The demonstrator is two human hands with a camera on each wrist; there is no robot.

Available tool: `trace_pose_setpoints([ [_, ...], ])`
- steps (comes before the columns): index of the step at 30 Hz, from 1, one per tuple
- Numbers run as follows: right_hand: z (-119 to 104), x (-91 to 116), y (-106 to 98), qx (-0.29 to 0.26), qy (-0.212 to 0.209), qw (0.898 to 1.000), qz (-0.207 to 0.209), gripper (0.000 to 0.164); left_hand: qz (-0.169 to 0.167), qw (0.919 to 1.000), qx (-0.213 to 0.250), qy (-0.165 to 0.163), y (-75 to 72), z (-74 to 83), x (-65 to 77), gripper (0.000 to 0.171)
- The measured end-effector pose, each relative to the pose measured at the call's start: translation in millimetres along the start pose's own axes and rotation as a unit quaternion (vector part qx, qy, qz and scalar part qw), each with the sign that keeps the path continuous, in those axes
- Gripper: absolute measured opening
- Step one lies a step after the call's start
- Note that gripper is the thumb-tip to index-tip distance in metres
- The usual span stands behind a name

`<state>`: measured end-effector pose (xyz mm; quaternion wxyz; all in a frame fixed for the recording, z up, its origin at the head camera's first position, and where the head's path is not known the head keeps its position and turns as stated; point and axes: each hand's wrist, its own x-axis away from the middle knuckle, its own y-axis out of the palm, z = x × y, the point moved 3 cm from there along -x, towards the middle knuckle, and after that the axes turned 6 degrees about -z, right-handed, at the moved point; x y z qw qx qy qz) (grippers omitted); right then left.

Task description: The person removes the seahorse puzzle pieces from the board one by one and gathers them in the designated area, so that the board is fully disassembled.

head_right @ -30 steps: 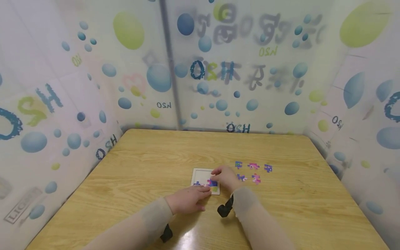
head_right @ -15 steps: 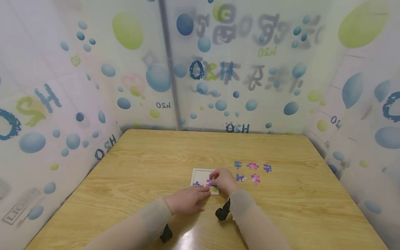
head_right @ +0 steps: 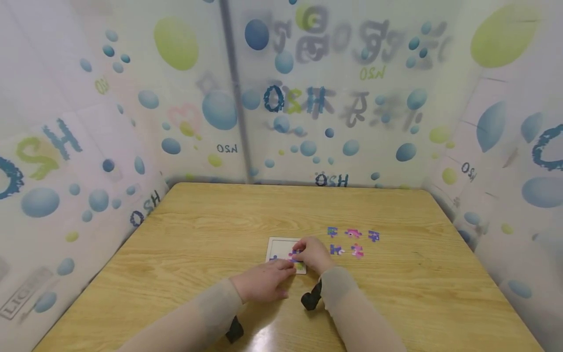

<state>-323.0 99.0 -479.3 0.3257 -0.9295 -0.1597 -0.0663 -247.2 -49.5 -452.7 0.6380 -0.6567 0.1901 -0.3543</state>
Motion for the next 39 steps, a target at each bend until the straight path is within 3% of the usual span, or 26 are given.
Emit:
trace_pose_setpoints([
  [3,0,0,0,0.001,-0.003,1.0,0.0,0.014,0.006,0.9998,-0.012,0.013,0.1,1.1,-2.0,0.063],
  [7,-1,0,0,0.003,-0.006,1.0,0.001,0.014,-0.005,0.9998,0.005,0.019,0.9,3.0,-5.2,0.064],
  [17,1,-1,0,0.012,-0.006,1.0,0.002,0.014,-0.024,0.9989,0.039,0.009,1.6,6.2,-9.5,0.062],
  [39,1,4,-2,-0.017,-0.007,1.0,0.005,0.013,-0.022,0.9989,0.041,0.005,3.4,5.6,-10.5,0.063],
])
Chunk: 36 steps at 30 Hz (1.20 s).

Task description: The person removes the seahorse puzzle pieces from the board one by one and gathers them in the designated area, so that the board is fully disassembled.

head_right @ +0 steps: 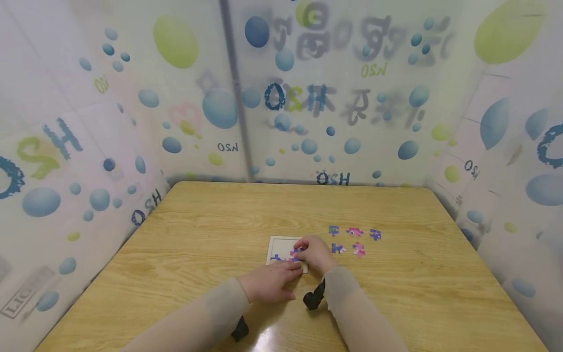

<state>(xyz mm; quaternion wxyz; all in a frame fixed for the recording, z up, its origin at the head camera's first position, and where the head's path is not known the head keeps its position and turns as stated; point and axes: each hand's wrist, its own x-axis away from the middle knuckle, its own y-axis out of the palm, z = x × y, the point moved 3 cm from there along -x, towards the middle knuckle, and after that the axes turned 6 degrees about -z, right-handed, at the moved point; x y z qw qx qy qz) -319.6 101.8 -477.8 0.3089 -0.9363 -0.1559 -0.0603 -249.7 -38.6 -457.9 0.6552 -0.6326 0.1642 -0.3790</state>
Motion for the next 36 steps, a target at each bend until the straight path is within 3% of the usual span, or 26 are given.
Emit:
trace_pose_setpoints([
  [21,7.0,-2.1,-1.4,-0.048,0.003,0.999,-0.008,0.016,-0.005,1.0,-0.006,-0.002,-1.2,1.0,0.7,0.063],
  [36,8.5,-4.4,-9.1,-0.076,0.048,0.996,-0.03,0.013,-0.013,0.9998,0.008,-0.01,0.4,-0.2,0.9,0.063],
])
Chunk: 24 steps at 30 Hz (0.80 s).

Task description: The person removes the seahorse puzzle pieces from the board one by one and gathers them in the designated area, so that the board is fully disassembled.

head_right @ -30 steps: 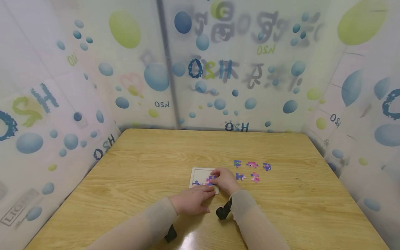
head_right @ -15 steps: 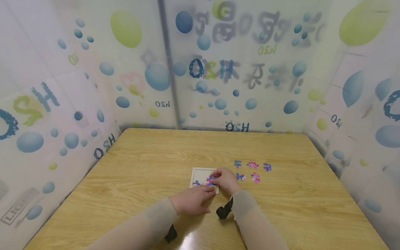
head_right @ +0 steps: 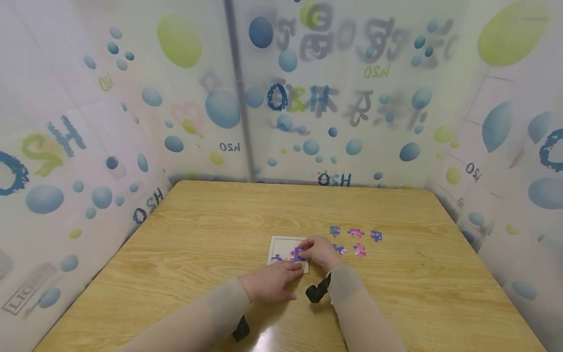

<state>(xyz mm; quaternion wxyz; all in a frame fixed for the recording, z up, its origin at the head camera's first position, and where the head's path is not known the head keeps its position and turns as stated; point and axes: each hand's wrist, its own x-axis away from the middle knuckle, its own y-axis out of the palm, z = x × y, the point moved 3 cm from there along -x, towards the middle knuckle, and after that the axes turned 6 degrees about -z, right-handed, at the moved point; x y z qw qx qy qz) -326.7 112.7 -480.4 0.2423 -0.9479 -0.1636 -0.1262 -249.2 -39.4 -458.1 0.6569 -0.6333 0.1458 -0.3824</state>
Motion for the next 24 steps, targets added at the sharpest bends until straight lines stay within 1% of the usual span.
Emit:
trace_pose_setpoints([
  [5,-0.6,0.5,-2.1,-0.022,0.016,1.0,-0.008,0.014,-0.001,1.0,0.002,0.0,-0.6,0.5,0.2,0.063],
  [10,-1.3,0.7,-3.0,-0.04,0.017,0.999,-0.015,0.015,0.003,1.0,-0.001,0.001,-1.0,0.9,-0.1,0.062],
  [18,-0.8,0.0,-2.4,-0.031,0.018,0.999,-0.011,0.015,-0.001,1.0,0.008,-0.002,-0.2,0.4,0.8,0.063],
  [24,0.1,-0.3,-3.4,-0.024,0.009,1.0,-0.008,0.013,0.002,1.0,0.003,0.002,1.3,-1.0,-1.1,0.062],
])
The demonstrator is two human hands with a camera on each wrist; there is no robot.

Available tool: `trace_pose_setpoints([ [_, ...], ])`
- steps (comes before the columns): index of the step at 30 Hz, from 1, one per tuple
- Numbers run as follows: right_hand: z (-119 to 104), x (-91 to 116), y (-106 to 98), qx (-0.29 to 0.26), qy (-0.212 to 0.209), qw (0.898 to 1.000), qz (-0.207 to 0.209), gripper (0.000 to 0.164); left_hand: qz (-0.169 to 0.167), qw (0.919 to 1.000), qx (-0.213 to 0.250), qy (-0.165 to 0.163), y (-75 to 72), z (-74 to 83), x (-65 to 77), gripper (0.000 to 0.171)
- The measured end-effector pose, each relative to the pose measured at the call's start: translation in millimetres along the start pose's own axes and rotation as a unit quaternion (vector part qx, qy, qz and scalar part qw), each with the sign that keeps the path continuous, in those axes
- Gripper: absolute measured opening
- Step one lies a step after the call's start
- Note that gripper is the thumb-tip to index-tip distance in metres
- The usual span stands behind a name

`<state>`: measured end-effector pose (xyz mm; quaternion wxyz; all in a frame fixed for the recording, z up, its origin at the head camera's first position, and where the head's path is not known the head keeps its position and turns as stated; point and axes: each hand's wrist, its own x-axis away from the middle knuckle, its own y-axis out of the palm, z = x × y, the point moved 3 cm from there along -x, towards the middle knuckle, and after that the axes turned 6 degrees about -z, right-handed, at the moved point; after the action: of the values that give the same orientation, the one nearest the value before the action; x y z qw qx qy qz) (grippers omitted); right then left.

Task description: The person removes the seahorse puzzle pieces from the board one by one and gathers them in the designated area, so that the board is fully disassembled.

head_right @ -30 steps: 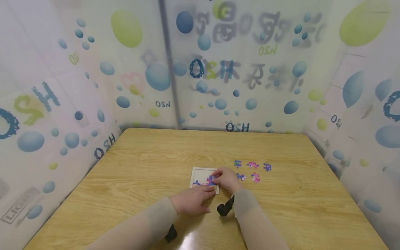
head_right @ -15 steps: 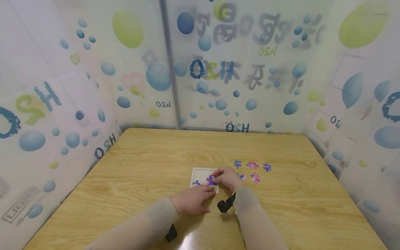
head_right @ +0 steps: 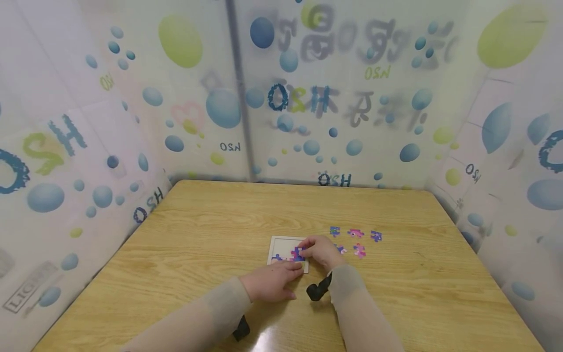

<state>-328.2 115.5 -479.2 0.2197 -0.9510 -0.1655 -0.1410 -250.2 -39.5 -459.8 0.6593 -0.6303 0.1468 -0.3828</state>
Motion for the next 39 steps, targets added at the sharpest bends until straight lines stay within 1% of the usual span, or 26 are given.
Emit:
trace_pose_setpoints([
  [9,0,-1,0,0.01,-0.015,1.0,-0.004,0.011,-0.001,1.0,0.0,-0.004,0.8,-0.5,-1.5,0.063],
  [12,-1,-2,0,0.007,-0.013,1.0,-0.005,0.01,0.0,1.0,-0.002,-0.005,0.1,-0.5,-0.9,0.063],
  [18,-2,-2,-2,-0.027,-0.006,1.0,-0.003,0.011,0.002,1.0,-0.003,-0.002,-0.1,-0.6,-0.5,0.062],
  [21,-1,-1,-3,-0.04,-0.013,0.999,-0.007,0.011,0.003,1.0,-0.001,0.0,-0.4,0.0,-0.3,0.062],
  [31,-3,2,-10,-0.087,-0.041,0.994,-0.047,0.012,0.006,1.0,0.001,-0.005,-0.9,0.9,-0.5,0.062],
  [35,-4,6,-19,-0.078,-0.05,0.994,-0.064,0.014,0.003,1.0,0.003,-0.008,-1.6,1.9,0.3,0.062],
  [39,-2,11,-34,-0.05,-0.052,0.995,-0.062,0.016,0.001,0.9999,0.011,-0.012,-2.3,2.5,1.3,0.062],
])
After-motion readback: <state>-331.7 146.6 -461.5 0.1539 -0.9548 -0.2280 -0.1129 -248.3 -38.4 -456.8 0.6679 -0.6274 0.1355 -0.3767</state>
